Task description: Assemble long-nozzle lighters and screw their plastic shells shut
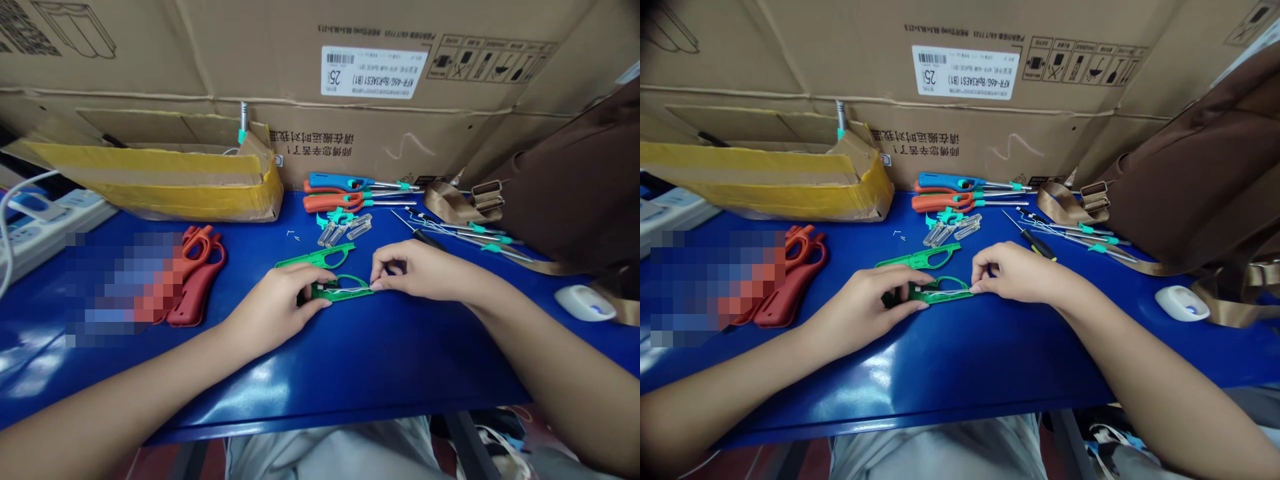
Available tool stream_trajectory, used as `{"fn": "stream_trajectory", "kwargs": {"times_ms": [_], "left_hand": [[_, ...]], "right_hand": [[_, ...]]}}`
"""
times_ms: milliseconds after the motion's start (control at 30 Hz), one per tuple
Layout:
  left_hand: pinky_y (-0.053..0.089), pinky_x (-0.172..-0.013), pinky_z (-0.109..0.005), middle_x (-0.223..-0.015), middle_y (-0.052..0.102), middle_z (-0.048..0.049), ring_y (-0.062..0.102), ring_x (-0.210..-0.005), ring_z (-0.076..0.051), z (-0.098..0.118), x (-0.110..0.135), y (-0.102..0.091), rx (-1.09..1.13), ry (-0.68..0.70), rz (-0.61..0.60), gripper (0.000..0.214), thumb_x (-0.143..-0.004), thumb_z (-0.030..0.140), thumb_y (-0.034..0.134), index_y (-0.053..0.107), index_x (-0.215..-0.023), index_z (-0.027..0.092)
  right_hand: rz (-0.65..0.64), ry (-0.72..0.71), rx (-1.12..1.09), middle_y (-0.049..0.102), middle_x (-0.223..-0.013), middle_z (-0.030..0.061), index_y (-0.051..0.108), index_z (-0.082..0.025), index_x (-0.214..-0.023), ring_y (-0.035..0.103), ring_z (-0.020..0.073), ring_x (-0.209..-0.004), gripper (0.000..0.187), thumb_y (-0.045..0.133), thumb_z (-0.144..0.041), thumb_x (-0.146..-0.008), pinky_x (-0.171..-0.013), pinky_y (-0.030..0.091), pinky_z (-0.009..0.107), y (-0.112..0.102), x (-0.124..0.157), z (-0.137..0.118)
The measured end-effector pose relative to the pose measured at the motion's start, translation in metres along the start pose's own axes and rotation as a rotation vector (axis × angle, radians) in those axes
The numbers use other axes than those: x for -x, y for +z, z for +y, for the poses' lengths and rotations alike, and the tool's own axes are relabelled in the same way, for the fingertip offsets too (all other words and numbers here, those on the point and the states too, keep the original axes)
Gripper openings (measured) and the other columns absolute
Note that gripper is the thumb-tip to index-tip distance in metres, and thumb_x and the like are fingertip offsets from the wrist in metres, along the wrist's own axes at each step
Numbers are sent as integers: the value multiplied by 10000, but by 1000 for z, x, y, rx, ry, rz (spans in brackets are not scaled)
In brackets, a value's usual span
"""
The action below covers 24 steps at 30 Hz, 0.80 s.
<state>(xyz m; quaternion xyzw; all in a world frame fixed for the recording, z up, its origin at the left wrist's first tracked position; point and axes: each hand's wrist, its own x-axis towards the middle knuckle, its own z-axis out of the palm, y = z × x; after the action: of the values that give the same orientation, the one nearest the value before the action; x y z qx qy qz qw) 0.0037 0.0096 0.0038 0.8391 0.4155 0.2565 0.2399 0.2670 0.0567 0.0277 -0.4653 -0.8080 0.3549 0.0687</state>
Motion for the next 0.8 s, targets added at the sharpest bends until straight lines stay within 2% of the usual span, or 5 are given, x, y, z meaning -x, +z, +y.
{"fn": "stream_trajectory", "kwargs": {"times_ms": [100,300,433,633,800], "left_hand": [[527,-693,-240,-860,698,8,616,-688,-111,3,1,1,44,13,-31,310,-845,79,763,723,-1133,188],[528,-673,-237,-885,708,-3,619,-677,-108,7,5,5,102,32,-68,284,-857,108,758,720,-1128,185],[519,-664,-229,-884,698,-6,618,-687,-108,8,6,7,107,55,-71,304,-848,73,751,716,-1133,172],[506,-652,-229,-871,685,-1,616,-679,-105,9,6,7,108,29,-79,290,-851,76,752,725,-1125,168],[528,-685,-253,-926,720,-8,639,-718,-123,7,6,5,66,19,-77,283,-859,110,757,715,-1129,185]], "right_hand": [[-97,86,23,541,-594,-36,737,-190,-779,472,125,-576,169,725,-357,-804,-553,354,269,-4,5,-4],[-240,113,82,612,-635,-13,750,-204,-764,512,136,-604,217,725,-416,-802,-561,382,265,-10,10,-8],[-250,125,87,624,-653,-5,738,-205,-754,520,140,-619,231,717,-428,-810,-558,386,264,-9,11,-8],[-279,158,53,556,-607,-24,703,-195,-730,475,131,-585,258,725,-445,-790,-536,373,263,-8,9,-9],[-269,125,78,597,-642,-18,700,-201,-773,513,130,-599,218,699,-413,-824,-553,389,256,-7,11,-9]]}}
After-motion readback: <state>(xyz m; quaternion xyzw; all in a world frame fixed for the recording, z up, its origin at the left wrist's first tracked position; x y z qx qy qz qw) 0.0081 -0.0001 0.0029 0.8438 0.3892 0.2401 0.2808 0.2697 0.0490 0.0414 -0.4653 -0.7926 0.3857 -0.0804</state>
